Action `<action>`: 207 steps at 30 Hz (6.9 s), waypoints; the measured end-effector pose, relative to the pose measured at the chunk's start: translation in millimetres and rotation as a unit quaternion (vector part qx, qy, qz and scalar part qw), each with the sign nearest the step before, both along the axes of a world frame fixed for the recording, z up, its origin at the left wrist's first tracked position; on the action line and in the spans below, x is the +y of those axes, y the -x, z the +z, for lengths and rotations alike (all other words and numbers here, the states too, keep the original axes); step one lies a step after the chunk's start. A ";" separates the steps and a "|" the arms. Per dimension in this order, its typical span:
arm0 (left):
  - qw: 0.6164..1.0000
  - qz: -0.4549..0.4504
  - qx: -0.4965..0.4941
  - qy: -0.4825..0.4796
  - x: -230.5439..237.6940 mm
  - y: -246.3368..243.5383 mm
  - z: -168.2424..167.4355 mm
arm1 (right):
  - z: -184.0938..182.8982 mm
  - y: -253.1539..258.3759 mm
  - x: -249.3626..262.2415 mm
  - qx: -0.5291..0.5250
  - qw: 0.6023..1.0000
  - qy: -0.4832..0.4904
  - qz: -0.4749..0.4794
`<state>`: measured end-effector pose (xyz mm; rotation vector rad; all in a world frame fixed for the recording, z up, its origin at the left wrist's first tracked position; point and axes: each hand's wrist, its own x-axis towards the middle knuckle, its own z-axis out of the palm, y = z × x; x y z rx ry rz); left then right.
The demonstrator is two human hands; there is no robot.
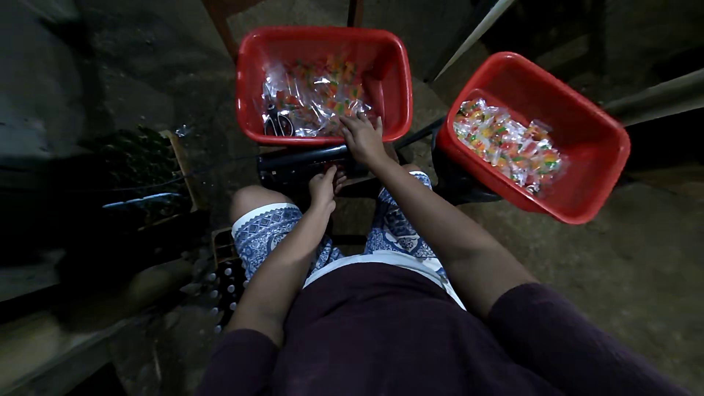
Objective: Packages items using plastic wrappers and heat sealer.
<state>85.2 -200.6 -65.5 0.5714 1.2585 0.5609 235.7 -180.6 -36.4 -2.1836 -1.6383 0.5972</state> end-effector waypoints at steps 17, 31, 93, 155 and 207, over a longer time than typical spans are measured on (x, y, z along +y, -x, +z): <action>0.999 0.041 0.008 0.001 -1.6 -2.4 1.1 | -29.8 2.3 -7.4 -0.080 0.994 -0.072 -0.018; 0.977 -0.085 -0.068 -0.186 -38.4 26.0 65.2 | 49.9 -2.6 -101.8 0.448 0.863 -0.187 -0.143; 0.706 -0.667 0.158 -0.179 10.2 20.3 13.1 | 7.8 -113.4 38.9 -0.074 0.933 0.309 0.168; 0.906 -0.132 -0.139 -0.378 -87.9 79.6 150.5 | 153.2 53.3 -158.1 0.340 0.907 -0.236 0.075; 0.871 -0.182 -0.103 -0.444 -84.1 81.1 135.5 | 109.6 47.3 -186.5 0.326 0.905 -0.271 -0.008</action>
